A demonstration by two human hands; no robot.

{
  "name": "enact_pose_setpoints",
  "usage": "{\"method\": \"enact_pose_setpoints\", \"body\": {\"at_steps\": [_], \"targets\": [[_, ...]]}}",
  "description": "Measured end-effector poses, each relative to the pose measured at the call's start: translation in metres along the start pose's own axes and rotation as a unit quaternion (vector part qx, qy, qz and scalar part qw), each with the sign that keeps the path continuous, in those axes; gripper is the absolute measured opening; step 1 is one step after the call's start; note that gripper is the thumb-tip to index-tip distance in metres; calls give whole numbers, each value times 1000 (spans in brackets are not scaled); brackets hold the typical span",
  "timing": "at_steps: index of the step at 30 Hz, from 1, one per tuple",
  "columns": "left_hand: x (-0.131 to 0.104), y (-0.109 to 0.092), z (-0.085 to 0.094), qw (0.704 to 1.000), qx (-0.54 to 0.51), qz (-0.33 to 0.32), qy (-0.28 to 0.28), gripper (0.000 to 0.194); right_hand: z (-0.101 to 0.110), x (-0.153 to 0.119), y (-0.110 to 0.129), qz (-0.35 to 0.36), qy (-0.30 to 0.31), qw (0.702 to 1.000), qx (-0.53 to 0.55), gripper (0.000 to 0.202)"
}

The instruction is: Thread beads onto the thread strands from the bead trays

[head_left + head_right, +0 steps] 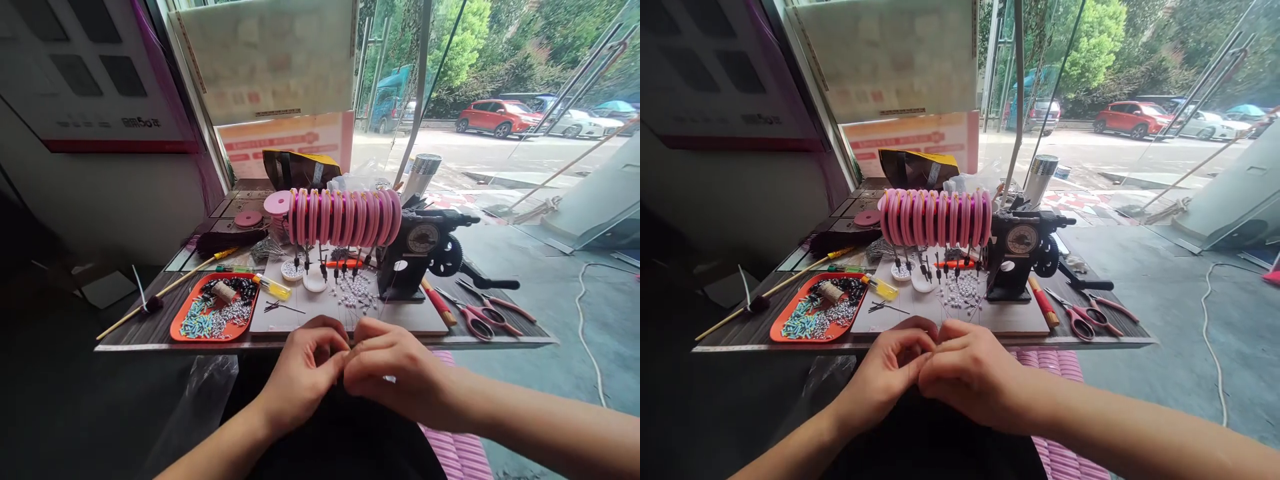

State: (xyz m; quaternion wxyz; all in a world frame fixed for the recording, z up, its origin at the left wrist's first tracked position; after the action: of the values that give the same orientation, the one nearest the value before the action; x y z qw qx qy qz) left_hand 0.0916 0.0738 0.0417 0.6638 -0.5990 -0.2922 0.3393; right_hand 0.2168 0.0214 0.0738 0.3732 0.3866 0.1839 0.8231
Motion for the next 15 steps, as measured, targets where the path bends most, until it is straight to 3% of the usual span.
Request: {"method": "enact_pose_setpoints", "body": {"at_steps": [2,4,6,7,9,15], "targets": [[-7,-4,2,967,163,-176,-86,10,4,5,-6,-110,-52,986,117,15],[-16,-4,1,882,286,-328,-181,11,4,9,-14,-210,-90,943,241,18],[-23,-3,-2,786,373,-436,-229,17,1,13,-20,-268,-96,893,348,24],[-24,-3,-3,751,404,-468,-231,19,0,15,-22,-283,-93,876,380,26],[-24,-5,-4,714,446,-501,-202,18,0,18,-25,-298,-92,863,398,28],[-22,-14,-4,672,501,-539,-81,14,0,16,-25,-305,-94,864,390,30]]}}
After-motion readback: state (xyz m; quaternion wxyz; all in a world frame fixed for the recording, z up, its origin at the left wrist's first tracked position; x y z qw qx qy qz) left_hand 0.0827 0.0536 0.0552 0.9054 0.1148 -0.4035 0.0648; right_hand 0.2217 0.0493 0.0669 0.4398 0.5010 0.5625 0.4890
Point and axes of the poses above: each hand's wrist, its own x-axis towards the middle knuckle, its own z-axis out of the back of the hand, y = z × x, the point moved 3 cm from there along x, towards the middle knuckle, and after that the axes turned 4 degrees about -y, right-handed, at the moved point
